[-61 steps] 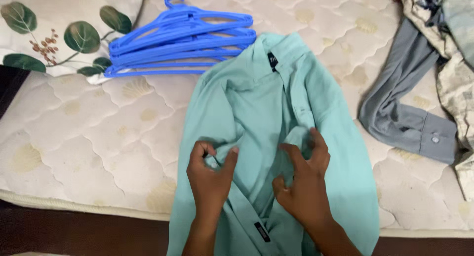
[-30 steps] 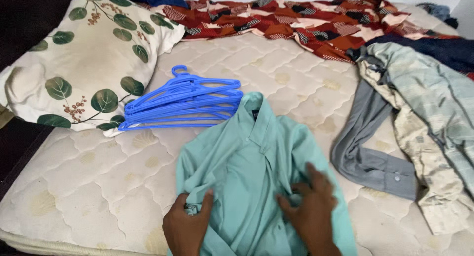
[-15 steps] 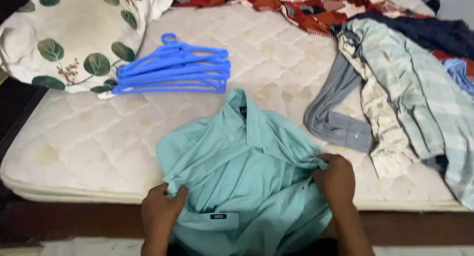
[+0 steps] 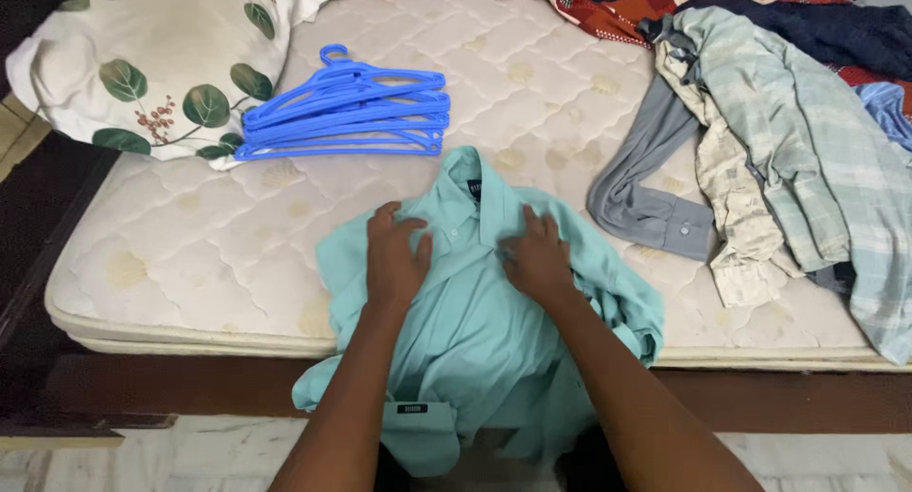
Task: The person buttons a light green shirt, places it on a blue hanger, and hangs it in a closet. Then the person buttons a light blue plaid shirt and places it on a blue hanger.
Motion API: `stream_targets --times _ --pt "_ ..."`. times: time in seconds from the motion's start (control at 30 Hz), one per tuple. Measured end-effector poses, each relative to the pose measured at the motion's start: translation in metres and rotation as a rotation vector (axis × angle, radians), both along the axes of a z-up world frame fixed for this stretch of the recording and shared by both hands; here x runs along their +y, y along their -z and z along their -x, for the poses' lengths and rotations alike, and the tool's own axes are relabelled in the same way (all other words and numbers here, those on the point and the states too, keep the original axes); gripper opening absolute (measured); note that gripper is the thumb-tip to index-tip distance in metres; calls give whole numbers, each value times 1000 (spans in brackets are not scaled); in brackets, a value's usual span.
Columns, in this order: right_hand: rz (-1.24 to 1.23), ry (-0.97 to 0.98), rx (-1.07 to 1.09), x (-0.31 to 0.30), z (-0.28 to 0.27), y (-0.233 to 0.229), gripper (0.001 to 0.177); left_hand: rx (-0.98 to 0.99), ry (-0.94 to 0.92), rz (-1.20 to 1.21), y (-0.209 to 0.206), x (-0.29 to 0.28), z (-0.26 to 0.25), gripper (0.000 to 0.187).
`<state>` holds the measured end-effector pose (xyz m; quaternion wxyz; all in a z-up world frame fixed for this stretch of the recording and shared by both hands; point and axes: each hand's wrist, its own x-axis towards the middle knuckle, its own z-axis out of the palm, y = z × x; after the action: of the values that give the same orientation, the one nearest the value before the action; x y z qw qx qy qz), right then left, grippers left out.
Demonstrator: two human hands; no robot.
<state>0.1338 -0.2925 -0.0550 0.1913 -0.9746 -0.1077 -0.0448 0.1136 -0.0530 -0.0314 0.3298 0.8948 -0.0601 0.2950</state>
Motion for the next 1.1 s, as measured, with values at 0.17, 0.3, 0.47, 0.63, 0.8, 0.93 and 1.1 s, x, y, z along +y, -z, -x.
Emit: stream_targets --times 0.17,0.3,0.47,0.63,0.8,0.93,1.1 --pt "18 -23 41 -17 -17 13 45 208 51 -281 13 2 -22 52" --pt "36 167 -84 -19 -25 6 52 430 -74 -462 8 8 -36 54" --pt "-79 179 -428 5 -6 -12 34 220 -185 -156 8 19 -67 26" --pt "-364 -76 -343 35 13 -8 31 -96 -167 -144 14 48 -129 21" --pt "-480 66 -280 47 39 19 22 -151 -144 -186 32 81 -185 23" --pt "-487 111 -286 55 27 30 18 -419 -105 -327 35 102 -239 33" --pt "-520 141 -297 59 13 29 14 -390 -232 -598 14 121 -297 41"
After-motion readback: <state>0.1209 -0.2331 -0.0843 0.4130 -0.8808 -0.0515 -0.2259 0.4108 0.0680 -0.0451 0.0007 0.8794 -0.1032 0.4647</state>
